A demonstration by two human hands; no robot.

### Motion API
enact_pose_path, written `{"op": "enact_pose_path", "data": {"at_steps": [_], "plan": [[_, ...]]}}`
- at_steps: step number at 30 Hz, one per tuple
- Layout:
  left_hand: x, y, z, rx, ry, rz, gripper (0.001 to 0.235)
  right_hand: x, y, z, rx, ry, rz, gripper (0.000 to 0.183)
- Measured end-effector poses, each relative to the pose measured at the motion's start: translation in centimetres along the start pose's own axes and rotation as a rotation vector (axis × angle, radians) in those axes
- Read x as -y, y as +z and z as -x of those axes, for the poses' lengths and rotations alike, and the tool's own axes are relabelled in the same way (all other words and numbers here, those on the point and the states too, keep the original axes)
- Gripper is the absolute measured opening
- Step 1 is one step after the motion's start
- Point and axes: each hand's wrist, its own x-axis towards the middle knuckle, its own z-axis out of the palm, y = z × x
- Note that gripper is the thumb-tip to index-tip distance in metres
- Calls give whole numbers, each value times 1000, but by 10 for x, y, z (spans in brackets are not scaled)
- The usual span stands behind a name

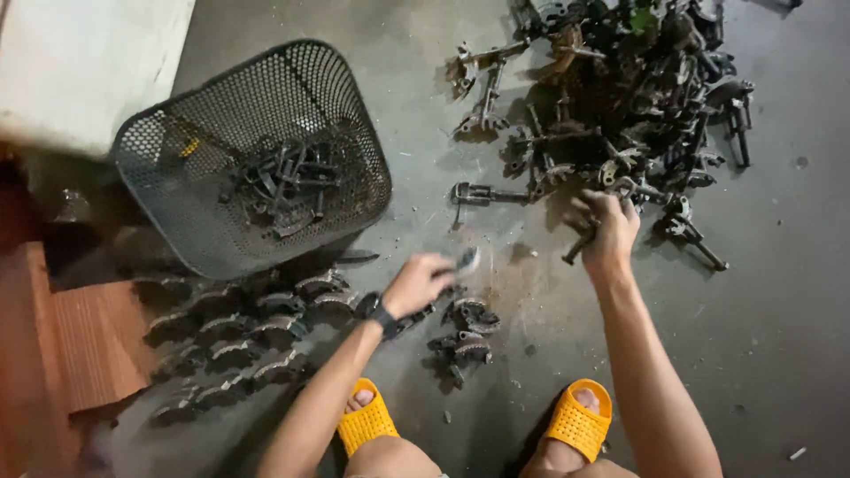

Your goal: The person sits on the floor and uses a hammer to assemble small metal parts, likely chain links, by striking them together. The person picks up parts from a pile on the floor, hammers them into shape, and places the finished pieces into a black mesh basket.

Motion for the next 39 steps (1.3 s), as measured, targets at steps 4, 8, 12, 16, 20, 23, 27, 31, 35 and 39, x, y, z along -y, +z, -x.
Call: {"op": "enact_pose_path", "data": {"at_steps": [4,8,12,16,20,23,27,31,35,39], "plan": [[10,27,44,189,104,-149,23,-9,-11,-25,11,50,286,13],[-46,11,40,468,21,-348,51,-21,-17,-48,18,-349,1026,28],[-68,-14,16,375,-110,-352,69,2,-21,-56,-96,-613,1599,50],[-45,-26,-8,168,-88,-355,59,37,-33,-46,-107,-448,1708,55],[-56,-35,-40,107,-113,-271,44,24,-90,-58,-40,-362,1819,40],[-56,-29,-57,93,-110,-204,39,34,-94,-50,95,-361,1827,25],[-56,-8,-66,33,-120,-71,37,83,-31,-5,297,-387,1800,20],[-30,25,-77,13,-273,152,46,129,20,33,461,-361,1689,20],[-49,12,-68,-6,-395,978,64,155,60,57,653,-245,1404,20],[-72,-15,-44,-26,-268,1349,49,153,72,61,767,-446,1018,18]]}}
